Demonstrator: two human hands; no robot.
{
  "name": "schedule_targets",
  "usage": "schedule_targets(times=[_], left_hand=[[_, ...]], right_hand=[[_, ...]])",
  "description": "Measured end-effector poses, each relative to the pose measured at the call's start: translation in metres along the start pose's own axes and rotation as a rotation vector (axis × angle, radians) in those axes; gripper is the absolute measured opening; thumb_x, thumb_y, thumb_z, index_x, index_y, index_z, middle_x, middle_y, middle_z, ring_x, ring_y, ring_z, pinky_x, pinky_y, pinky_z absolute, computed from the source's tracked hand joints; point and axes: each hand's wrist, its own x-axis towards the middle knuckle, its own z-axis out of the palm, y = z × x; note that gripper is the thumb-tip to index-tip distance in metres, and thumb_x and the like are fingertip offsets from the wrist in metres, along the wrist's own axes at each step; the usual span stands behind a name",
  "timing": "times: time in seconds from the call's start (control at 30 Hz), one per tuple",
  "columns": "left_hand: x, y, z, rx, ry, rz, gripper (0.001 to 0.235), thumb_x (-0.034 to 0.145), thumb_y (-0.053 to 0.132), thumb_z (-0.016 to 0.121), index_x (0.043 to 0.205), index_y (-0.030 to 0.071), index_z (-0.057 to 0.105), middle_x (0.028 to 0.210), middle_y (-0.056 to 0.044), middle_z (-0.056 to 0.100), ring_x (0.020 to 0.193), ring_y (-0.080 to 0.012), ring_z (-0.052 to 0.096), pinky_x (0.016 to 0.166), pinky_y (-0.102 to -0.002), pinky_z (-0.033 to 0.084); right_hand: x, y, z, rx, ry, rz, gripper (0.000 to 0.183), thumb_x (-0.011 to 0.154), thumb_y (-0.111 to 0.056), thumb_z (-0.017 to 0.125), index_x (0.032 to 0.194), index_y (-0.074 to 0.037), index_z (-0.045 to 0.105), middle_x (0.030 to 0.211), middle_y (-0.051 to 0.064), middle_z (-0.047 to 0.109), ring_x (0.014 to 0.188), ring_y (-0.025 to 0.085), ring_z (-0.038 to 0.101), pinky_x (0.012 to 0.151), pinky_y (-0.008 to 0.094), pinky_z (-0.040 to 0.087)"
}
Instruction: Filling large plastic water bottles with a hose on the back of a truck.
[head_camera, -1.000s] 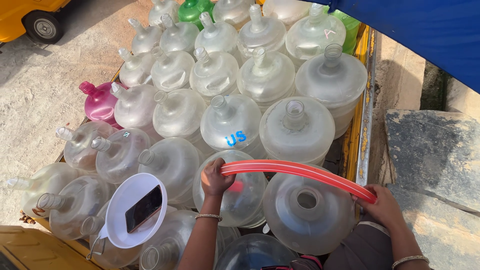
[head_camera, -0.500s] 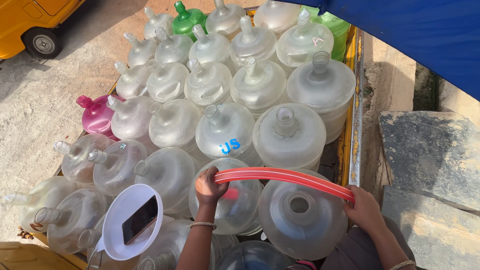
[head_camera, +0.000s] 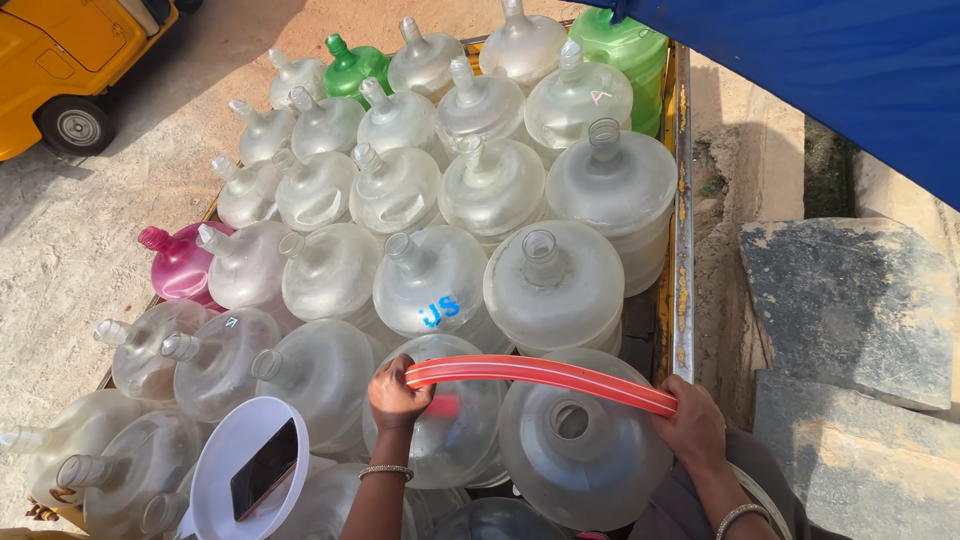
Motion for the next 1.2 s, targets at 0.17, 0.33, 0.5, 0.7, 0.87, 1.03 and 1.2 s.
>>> schedule_targets(times=[0.17, 0.33, 0.5, 0.7, 0.87, 1.03, 1.2], left_hand=[[-0.001, -0.002, -0.002, 0.032, -0.017, -0.015, 0.030, 0.068, 0.031, 0.078, 0.074, 0.008, 0.061, 0.069, -0.013, 0.065, 0.068, -0.0373, 0.065, 0.062, -0.046, 0.052], [-0.001, 0.000, -0.002, 0.057, -0.016, -0.021, 0.032, 0.070, 0.033, 0.080, 0.074, 0.007, 0.061, 0.071, -0.013, 0.064, 0.069, -0.0380, 0.064, 0.064, -0.046, 0.052], [-0.002, -0.008, 0.002, 0.075, -0.022, -0.034, 0.031, 0.069, 0.032, 0.079, 0.072, 0.007, 0.060, 0.069, -0.013, 0.064, 0.069, -0.0377, 0.064, 0.064, -0.046, 0.052], [-0.003, -0.012, 0.004, 0.067, -0.009, -0.007, 0.028, 0.068, 0.029, 0.078, 0.073, 0.008, 0.061, 0.071, -0.013, 0.065, 0.071, -0.0376, 0.065, 0.065, -0.046, 0.052], [0.001, -0.006, 0.004, 0.090, -0.007, -0.036, 0.029, 0.069, 0.031, 0.078, 0.074, 0.008, 0.062, 0.072, -0.013, 0.066, 0.070, -0.0373, 0.066, 0.065, -0.047, 0.052], [0.000, -0.016, 0.007, 0.087, 0.007, -0.059, 0.028, 0.074, 0.031, 0.076, 0.074, 0.008, 0.060, 0.072, -0.012, 0.066, 0.071, -0.0363, 0.065, 0.067, -0.046, 0.053], [-0.002, -0.019, 0.009, 0.072, 0.021, -0.079, 0.027, 0.072, 0.029, 0.076, 0.075, 0.008, 0.060, 0.071, -0.012, 0.065, 0.070, -0.0360, 0.065, 0.065, -0.045, 0.053]], right_hand=[[0.001, 0.002, 0.003, 0.085, -0.025, -0.077, 0.023, 0.075, -0.021, 0.077, 0.085, -0.007, 0.062, 0.081, 0.012, 0.066, 0.084, 0.034, 0.066, 0.079, 0.045, 0.051], [0.000, -0.011, -0.009, 0.207, -0.004, -0.087, 0.024, 0.074, -0.017, 0.076, 0.092, -0.006, 0.064, 0.084, 0.013, 0.069, 0.085, 0.034, 0.068, 0.079, 0.044, 0.051], [0.004, -0.028, -0.015, 0.288, 0.028, -0.179, 0.035, 0.070, -0.019, 0.079, 0.100, -0.006, 0.066, 0.091, 0.011, 0.071, 0.087, 0.031, 0.071, 0.079, 0.042, 0.054], [0.048, -0.091, -0.032, 0.280, -0.308, -0.283, 0.038, 0.074, -0.030, 0.083, 0.103, -0.009, 0.068, 0.094, 0.009, 0.072, 0.087, 0.031, 0.072, 0.075, 0.041, 0.055], [0.084, -0.125, -0.011, 0.091, -0.323, -0.333, 0.037, 0.080, -0.034, 0.079, 0.101, -0.008, 0.065, 0.090, 0.011, 0.072, 0.088, 0.035, 0.070, 0.073, 0.048, 0.051], [0.090, -0.147, 0.018, 0.001, -0.239, -0.188, 0.029, 0.080, -0.034, 0.081, 0.084, -0.009, 0.067, 0.083, 0.013, 0.072, 0.086, 0.034, 0.070, 0.078, 0.047, 0.052], [0.069, -0.162, 0.015, 0.006, -0.259, -0.123, 0.030, 0.075, -0.034, 0.085, 0.082, -0.010, 0.068, 0.079, 0.009, 0.073, 0.084, 0.032, 0.072, 0.076, 0.047, 0.051]])
